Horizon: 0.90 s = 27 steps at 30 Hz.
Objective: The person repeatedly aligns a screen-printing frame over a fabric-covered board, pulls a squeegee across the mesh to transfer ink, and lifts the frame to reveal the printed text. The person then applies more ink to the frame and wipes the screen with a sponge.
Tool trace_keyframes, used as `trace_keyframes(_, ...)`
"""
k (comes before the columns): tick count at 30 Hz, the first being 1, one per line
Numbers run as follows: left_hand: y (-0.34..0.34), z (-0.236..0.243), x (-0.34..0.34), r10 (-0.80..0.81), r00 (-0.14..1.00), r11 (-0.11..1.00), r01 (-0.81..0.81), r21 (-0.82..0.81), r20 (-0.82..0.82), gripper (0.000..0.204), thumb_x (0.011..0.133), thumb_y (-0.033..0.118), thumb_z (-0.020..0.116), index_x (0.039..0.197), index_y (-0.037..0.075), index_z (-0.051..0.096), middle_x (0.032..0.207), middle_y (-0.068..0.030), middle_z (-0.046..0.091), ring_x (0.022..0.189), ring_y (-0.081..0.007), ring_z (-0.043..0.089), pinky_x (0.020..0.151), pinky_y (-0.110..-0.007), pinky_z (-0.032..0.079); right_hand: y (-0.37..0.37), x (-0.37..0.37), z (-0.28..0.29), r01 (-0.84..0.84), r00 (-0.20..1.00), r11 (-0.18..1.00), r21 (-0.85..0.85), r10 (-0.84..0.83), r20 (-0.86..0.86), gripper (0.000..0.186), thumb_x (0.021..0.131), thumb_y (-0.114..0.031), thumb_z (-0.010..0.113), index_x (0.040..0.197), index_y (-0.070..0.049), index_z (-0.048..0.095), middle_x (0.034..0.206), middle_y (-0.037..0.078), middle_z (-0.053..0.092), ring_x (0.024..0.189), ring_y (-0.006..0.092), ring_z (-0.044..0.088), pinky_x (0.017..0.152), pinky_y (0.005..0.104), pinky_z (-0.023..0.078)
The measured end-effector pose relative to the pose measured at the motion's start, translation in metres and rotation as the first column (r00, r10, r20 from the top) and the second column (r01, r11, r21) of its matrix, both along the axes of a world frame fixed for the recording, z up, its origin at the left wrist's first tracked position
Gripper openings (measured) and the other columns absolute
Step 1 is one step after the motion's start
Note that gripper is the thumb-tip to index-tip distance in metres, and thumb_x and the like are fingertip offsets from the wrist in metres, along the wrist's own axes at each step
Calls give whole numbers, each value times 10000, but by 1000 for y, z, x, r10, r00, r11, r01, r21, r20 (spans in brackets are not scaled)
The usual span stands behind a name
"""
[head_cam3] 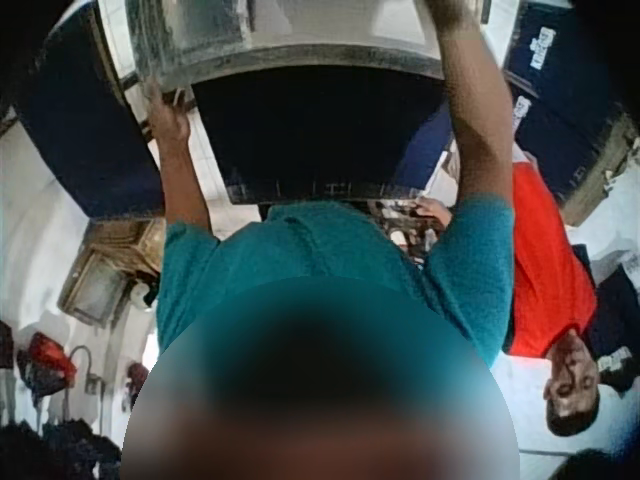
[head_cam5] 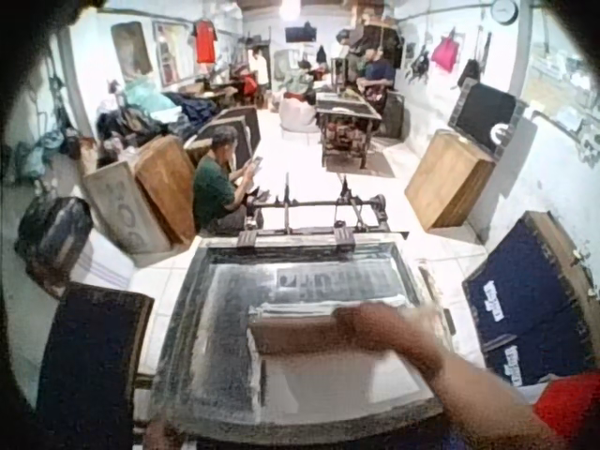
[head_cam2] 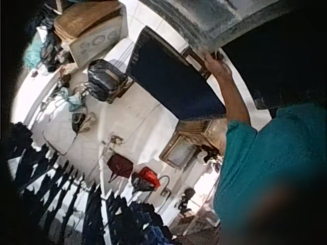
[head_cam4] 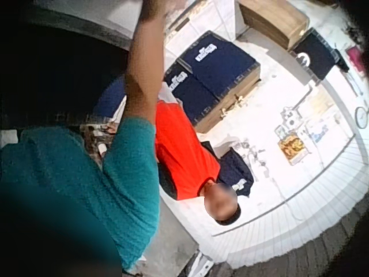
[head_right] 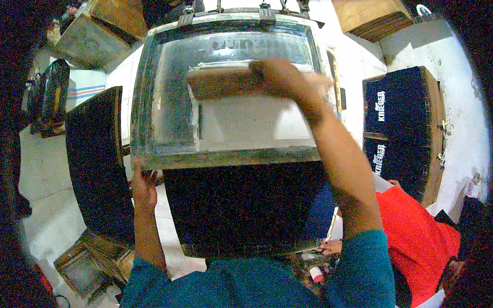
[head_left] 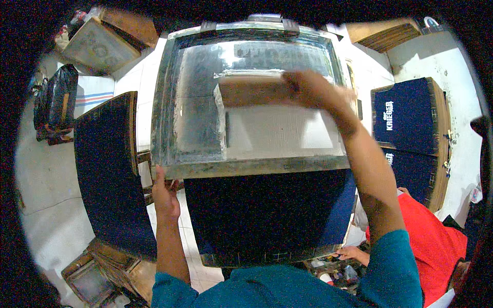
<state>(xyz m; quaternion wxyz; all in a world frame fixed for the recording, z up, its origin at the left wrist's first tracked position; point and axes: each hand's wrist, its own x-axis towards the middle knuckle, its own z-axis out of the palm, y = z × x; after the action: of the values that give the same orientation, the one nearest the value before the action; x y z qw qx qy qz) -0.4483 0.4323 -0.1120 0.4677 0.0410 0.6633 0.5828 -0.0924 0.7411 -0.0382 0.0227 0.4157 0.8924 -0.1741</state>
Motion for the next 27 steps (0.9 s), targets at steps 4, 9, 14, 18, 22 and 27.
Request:
trace_keyframes(4,2,11,0,-12,1000,1000,12,-9,20,566,999,550,620,1381,135,580,1249,-13,644,1057,-159,583,898,-329,450,103,-4,-23,12,991,999,34,-8,-136,389,767,-214,766,1118,-60,706,1022,188,748,963,334,727,879,474,552)
trace_keyframes(9,2,13,-2,-11,999,1000,11,6,52,572,1003,550,607,1413,154,562,1257,-10,639,1025,-158,572,870,-326,438,47,-2,-20,32,999,985,169,-26,-37,293,860,-260,698,1101,-94,693,1025,185,736,983,405,709,862,510,550)
trace_keyframes(14,3,13,-2,-17,998,1000,18,-4,61,553,998,558,607,1384,163,578,1222,-3,635,1010,-150,562,847,-324,433,-137,3,-3,201,977,932,303,-168,-130,228,905,-59,553,1097,-115,662,1052,134,710,1012,354,671,890,490,477)
trace_keyframes(18,3,35,0,-96,995,995,95,26,28,549,999,574,589,1361,161,588,1200,2,637,1032,-146,553,874,-341,421,-202,21,14,222,952,941,254,-152,-267,331,834,-22,628,1158,-65,680,1165,160,704,1089,354,658,954,480,495)
trace_keyframes(22,12,96,8,-52,996,980,66,189,-76,583,1010,571,564,1412,148,568,1254,-8,639,1081,-165,559,892,-354,412,-194,18,62,361,928,758,543,-233,-292,340,768,-162,703,1102,-102,717,1073,111,701,1030,343,640,1007,524,403)
trace_keyframes(27,70,196,-9,71,916,812,178,557,-395,536,1058,472,525,1413,74,571,1300,-50,674,1135,-182,642,965,-407,492,-133,6,138,535,824,549,643,-171,-540,325,747,-266,755,1029,-107,723,874,100,678,864,324,627,898,501,437)
